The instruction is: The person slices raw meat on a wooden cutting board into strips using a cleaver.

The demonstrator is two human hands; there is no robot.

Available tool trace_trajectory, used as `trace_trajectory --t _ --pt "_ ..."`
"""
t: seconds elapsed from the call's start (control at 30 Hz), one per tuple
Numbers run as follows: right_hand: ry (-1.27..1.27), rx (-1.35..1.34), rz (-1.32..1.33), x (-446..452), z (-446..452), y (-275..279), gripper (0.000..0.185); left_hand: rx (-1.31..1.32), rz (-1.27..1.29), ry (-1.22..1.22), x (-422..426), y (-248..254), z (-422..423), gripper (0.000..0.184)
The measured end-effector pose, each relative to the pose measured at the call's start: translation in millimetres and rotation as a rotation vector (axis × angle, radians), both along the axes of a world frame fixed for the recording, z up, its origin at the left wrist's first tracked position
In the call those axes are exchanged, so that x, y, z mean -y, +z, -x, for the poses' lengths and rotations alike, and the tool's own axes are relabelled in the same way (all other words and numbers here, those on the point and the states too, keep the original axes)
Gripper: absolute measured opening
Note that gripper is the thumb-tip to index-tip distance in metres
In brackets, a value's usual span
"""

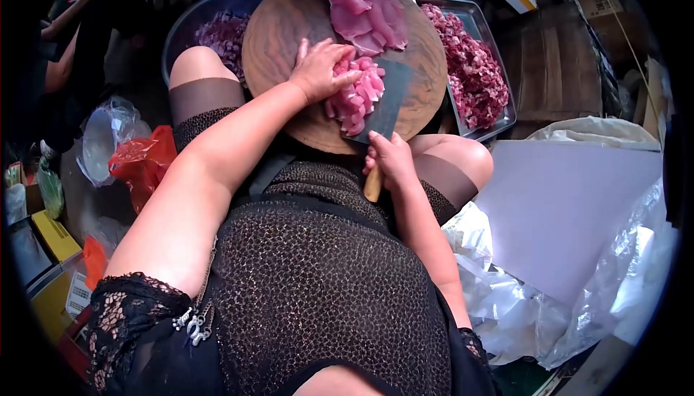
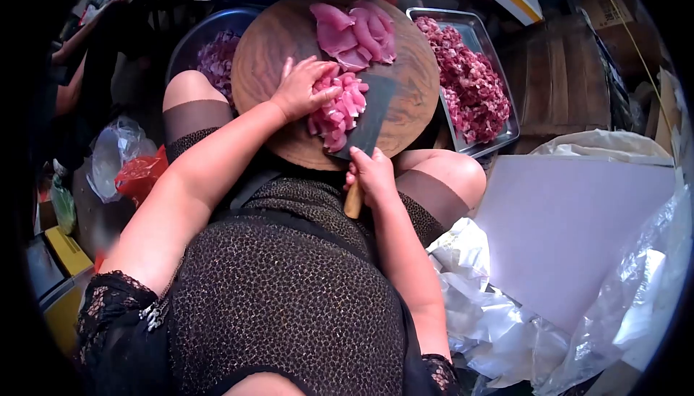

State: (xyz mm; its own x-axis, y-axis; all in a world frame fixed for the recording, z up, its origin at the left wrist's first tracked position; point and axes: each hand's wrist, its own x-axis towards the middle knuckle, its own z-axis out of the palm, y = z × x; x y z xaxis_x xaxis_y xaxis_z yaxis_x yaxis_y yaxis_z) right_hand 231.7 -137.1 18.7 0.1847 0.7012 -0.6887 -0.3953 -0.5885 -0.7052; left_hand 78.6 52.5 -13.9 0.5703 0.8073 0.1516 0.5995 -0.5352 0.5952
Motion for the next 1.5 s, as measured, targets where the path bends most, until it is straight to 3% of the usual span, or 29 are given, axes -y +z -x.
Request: trace_trajectory --t 0.13,0.33,0.5,0.57,0.6,0.67,0.73,0.8,0.83,0.87,0.93,0.97,1.03,1.1,1.13,1.2,1.37,1.43,1.5 --pt "0.005 -0.027 -0.043 -18.0 24.3 -0.3 0.018 0.313 -0.041 0.014 14.7 -12.2 -2.2 0.068" --pt "0.089 -0.027 -0.015 -40.4 55.0 1.6 0.015 0.581 -0.058 0.154 29.2 -7.5 4.0 0.058" --pt "0.216 0.061 -0.109 -82.5 79.8 8.8 0.011 0.619 -0.062 0.338 6.5 -0.8 31.6 0.051" --pt "0.308 0.100 -0.157 -115.2 90.8 15.0 0.011 0.779 -0.029 0.424 -18.5 6.6 48.5 0.047" --pt "0.371 0.146 -0.223 -133.9 97.3 18.9 0.012 0.723 -0.192 0.488 -36.4 9.0 58.2 0.044" --pt "0.434 0.200 -0.273 -170.3 122.1 50.3 0.012 0.817 0.023 0.516 -80.5 19.7 85.3 0.052" --pt "0.534 0.323 -0.369 -205.2 143.8 64.3 0.012 0.980 0.367 0.484 -123.3 24.6 118.6 0.034" --pt "0.655 0.615 -0.412 -237.3 161.5 77.1 0.012 1.169 0.683 0.458 -144.6 45.0 150.2 0.026" --pt "0.713 0.885 -0.478 -246.0 171.2 81.6 0.012 1.249 0.804 0.448 -147.2 62.6 163.5 0.024" --pt "0.718 0.878 -0.488 -250.4 177.5 83.2 0.012 1.296 0.765 0.558 -134.9 91.0 170.6 0.033" --pt "0.528 0.686 -0.612 -256.3 187.3 85.3 0.013 1.238 0.506 0.649 -195.8 25.9 208.4 0.051" --pt "0.519 0.597 -0.592 -253.8 189.3 98.4 0.013 1.209 0.213 0.821 -217.3 10.9 215.5 0.048" --pt "0.502 0.510 -0.617 -250.0 178.3 98.7 0.012 1.147 -0.072 0.969 -235.2 -14.5 225.5 0.045" --pt "0.483 0.507 -0.641 -241.9 153.5 90.9 0.011 1.464 0.396 0.847 -246.0 -33.0 238.7 0.040" --pt "0.502 0.447 -0.623 -231.2 136.4 87.2 0.013 1.467 0.399 0.987 -223.8 4.9 217.9 0.034" --pt "0.533 0.427 -0.555 -202.1 102.0 87.3 0.008 1.512 0.384 0.955 -213.5 17.6 214.1 0.025" --pt "0.305 0.480 -0.486 -124.1 -17.0 78.2 0.006 1.071 0.319 0.779 -184.7 16.2 173.1 0.024" --pt "0.213 0.507 -0.543 -106.1 -63.5 89.0 0.008 0.690 0.304 0.541 -139.4 41.7 122.3 0.023" --pt "0.052 0.347 -0.507 -95.5 -103.2 91.3 0.012 0.493 0.047 0.207 -113.1 25.2 75.2 0.017"
